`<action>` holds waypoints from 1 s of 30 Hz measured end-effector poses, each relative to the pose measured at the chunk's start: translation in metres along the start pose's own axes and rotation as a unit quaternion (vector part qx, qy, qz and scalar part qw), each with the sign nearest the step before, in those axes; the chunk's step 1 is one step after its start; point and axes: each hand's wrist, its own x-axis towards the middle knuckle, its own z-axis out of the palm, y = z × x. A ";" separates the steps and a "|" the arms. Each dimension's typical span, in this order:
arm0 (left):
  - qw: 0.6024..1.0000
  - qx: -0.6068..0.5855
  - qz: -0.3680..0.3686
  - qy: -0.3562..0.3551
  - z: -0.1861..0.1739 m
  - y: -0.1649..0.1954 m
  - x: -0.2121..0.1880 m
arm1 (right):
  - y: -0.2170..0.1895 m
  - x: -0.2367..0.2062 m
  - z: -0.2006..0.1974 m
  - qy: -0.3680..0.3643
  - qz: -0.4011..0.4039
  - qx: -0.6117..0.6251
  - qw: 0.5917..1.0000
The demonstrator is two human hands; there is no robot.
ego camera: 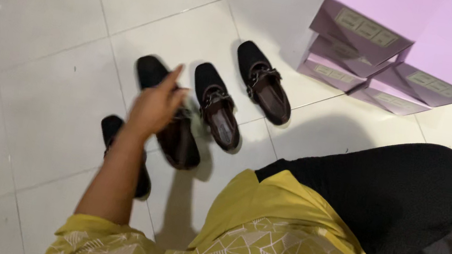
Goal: The person sits on the floor and glues black flower-shaped decorations onto the straps of black Mary Jane shoes. They dip each flower into a cup of glue, press it onto a shoe strap, then set the finished shoe aside and pick up the next pair.
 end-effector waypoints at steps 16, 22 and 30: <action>0.796 -0.177 0.415 -0.403 0.068 0.416 -0.061 | -0.086 0.033 -0.062 0.003 -0.029 0.004 1.000; 0.677 -0.132 0.551 -0.469 0.169 0.550 -0.119 | -0.035 -0.022 -0.110 0.061 0.123 -0.185 0.973; 0.667 -0.111 0.608 -0.416 0.250 0.654 -0.162 | 0.032 -0.020 -0.119 0.149 0.206 -0.120 0.960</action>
